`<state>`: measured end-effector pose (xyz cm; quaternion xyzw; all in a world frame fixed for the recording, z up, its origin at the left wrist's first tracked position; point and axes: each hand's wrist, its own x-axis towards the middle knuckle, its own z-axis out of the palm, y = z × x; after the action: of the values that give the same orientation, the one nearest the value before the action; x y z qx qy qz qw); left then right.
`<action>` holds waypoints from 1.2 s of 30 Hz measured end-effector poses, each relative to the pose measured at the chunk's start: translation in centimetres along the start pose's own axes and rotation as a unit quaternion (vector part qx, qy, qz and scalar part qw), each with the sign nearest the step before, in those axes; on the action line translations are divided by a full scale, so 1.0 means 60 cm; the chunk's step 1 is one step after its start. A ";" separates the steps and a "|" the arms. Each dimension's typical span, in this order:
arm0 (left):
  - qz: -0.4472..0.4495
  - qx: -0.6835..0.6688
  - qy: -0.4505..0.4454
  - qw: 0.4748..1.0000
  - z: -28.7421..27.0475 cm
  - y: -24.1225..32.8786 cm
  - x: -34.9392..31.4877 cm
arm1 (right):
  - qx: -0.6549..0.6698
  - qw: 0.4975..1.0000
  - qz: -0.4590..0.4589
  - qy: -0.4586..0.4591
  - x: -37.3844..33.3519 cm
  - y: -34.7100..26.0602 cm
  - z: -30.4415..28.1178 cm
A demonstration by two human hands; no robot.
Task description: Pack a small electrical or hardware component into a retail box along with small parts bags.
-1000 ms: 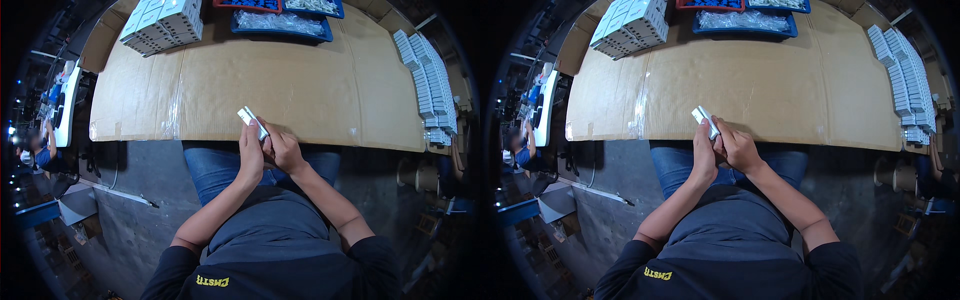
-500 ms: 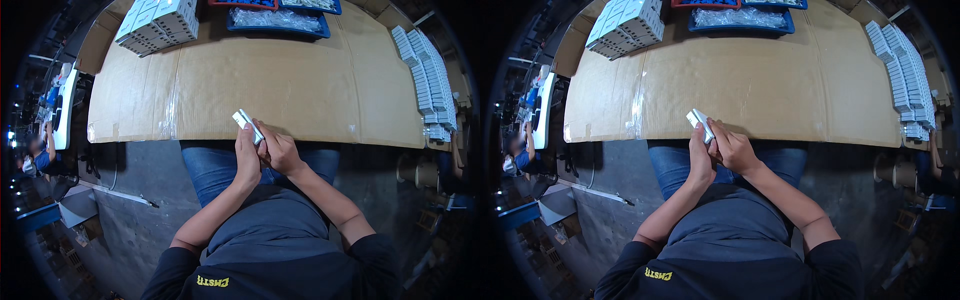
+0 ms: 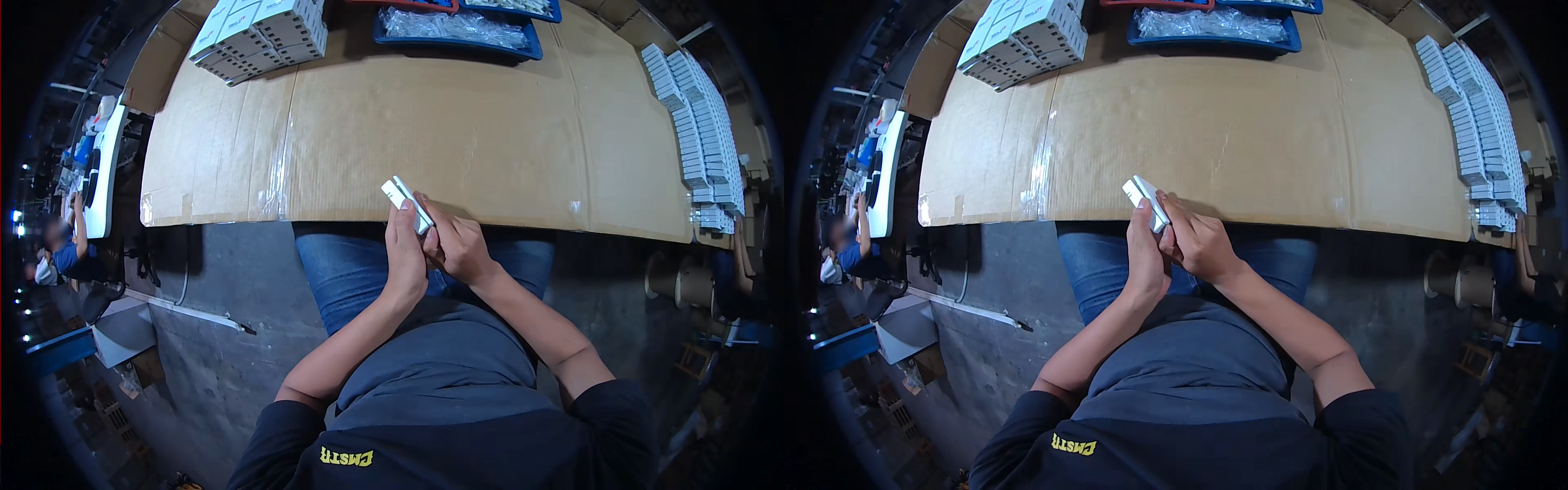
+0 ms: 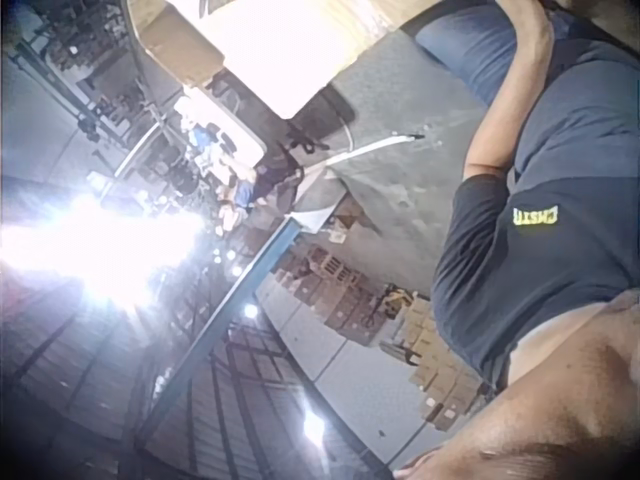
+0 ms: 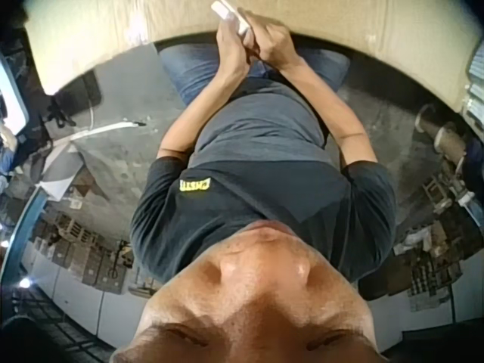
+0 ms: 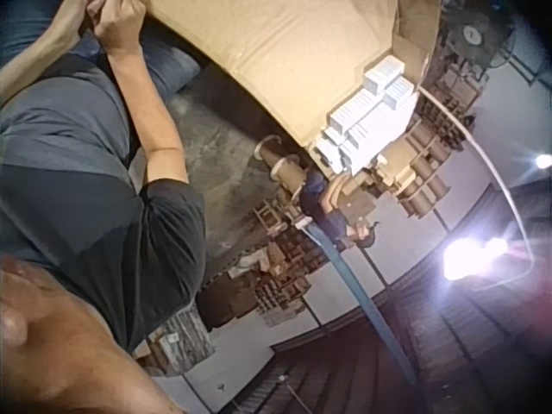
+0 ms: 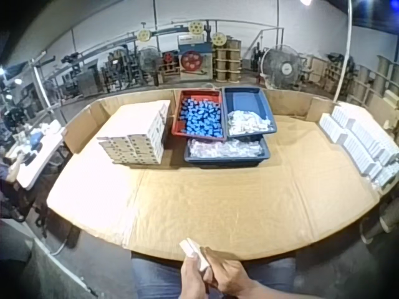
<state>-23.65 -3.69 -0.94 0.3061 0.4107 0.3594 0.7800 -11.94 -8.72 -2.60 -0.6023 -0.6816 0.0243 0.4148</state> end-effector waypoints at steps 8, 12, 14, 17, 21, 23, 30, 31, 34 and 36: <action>0.062 0.010 -0.038 0.997 -0.009 0.011 0.024 | 0.175 0.982 0.033 -0.055 0.026 0.016 -0.043; 0.193 0.102 -0.147 0.965 -0.021 0.035 0.025 | 0.373 0.906 0.199 -0.034 0.043 -0.007 -0.085; 0.273 0.183 -0.197 0.924 -0.019 0.041 0.020 | 0.486 0.805 0.338 -0.042 0.050 -0.015 -0.100; 0.344 0.279 -0.243 0.863 -0.031 0.040 0.031 | 0.488 0.819 0.295 -0.066 0.061 -0.017 -0.105; 0.328 0.316 -0.243 0.857 -0.020 0.056 0.026 | 0.493 0.802 0.337 -0.030 0.066 -0.019 -0.094; 0.298 0.274 -0.213 0.889 -0.006 0.057 0.013 | 0.502 0.796 0.337 0.001 0.065 -0.032 -0.082; 0.208 0.190 -0.162 0.946 0.037 0.068 -0.013 | 0.299 0.933 0.172 0.105 0.057 -0.052 -0.056; 0.208 0.191 -0.161 0.946 0.032 0.063 -0.009 | 0.300 0.932 0.172 0.105 0.053 -0.051 -0.054; 0.306 0.264 -0.143 0.904 0.022 0.049 0.002 | 0.201 0.972 0.090 0.082 0.043 -0.047 -0.055; 0.300 0.277 -0.154 0.900 0.014 0.051 -0.002 | 0.186 0.976 0.081 0.077 0.045 -0.049 -0.058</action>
<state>-23.93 -2.24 1.90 0.6700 0.2568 0.3966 0.5725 -12.02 -8.88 2.65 -0.5683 -0.5800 0.1380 0.5671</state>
